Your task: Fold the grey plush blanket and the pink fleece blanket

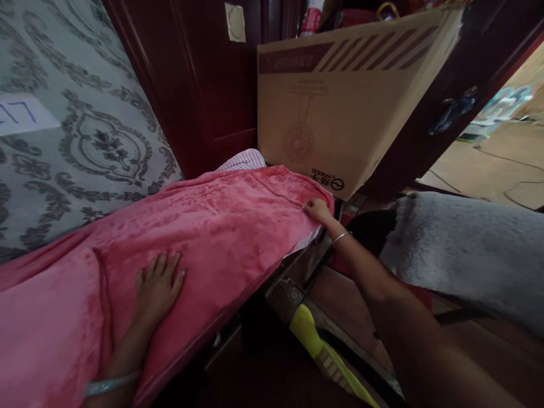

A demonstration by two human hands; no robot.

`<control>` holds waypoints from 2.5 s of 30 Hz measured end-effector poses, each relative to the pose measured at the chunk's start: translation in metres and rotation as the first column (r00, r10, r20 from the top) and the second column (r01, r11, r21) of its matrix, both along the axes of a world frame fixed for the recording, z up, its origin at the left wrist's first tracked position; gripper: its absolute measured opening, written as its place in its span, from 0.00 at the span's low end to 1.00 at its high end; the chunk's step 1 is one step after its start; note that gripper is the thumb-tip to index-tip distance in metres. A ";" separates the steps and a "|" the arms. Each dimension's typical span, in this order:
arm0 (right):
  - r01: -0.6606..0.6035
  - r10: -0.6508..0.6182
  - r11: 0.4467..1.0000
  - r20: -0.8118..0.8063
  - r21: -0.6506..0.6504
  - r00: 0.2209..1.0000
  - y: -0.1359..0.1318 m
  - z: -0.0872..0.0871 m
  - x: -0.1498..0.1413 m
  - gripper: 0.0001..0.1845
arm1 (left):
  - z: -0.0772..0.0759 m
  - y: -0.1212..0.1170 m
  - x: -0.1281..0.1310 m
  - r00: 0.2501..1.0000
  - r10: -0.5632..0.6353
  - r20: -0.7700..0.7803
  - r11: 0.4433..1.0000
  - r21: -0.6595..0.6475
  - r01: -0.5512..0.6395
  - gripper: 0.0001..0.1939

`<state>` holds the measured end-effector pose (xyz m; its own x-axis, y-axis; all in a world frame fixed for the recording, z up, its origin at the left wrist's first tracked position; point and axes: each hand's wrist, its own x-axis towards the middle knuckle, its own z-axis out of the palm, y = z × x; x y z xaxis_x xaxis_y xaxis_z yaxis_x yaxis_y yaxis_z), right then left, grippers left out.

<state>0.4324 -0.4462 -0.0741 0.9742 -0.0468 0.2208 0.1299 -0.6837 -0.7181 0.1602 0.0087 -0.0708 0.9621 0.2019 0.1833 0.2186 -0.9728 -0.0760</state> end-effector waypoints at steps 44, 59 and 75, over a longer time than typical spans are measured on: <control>0.020 -0.121 0.855 -0.162 -0.518 0.979 0.033 0.012 -0.025 0.27 | 0.005 -0.048 0.025 0.960 -0.279 -0.011 0.950 -0.152 0.274 0.30; 0.061 -0.169 0.839 -0.152 -0.541 0.974 0.040 -0.008 -0.025 0.28 | 0.080 -0.101 0.260 0.973 -0.230 0.001 0.953 -0.203 0.225 0.18; 0.077 -0.199 0.831 -0.165 -0.550 0.966 0.034 -0.015 -0.020 0.26 | 0.064 -0.124 0.429 0.984 -0.111 0.140 0.948 -0.282 0.147 0.22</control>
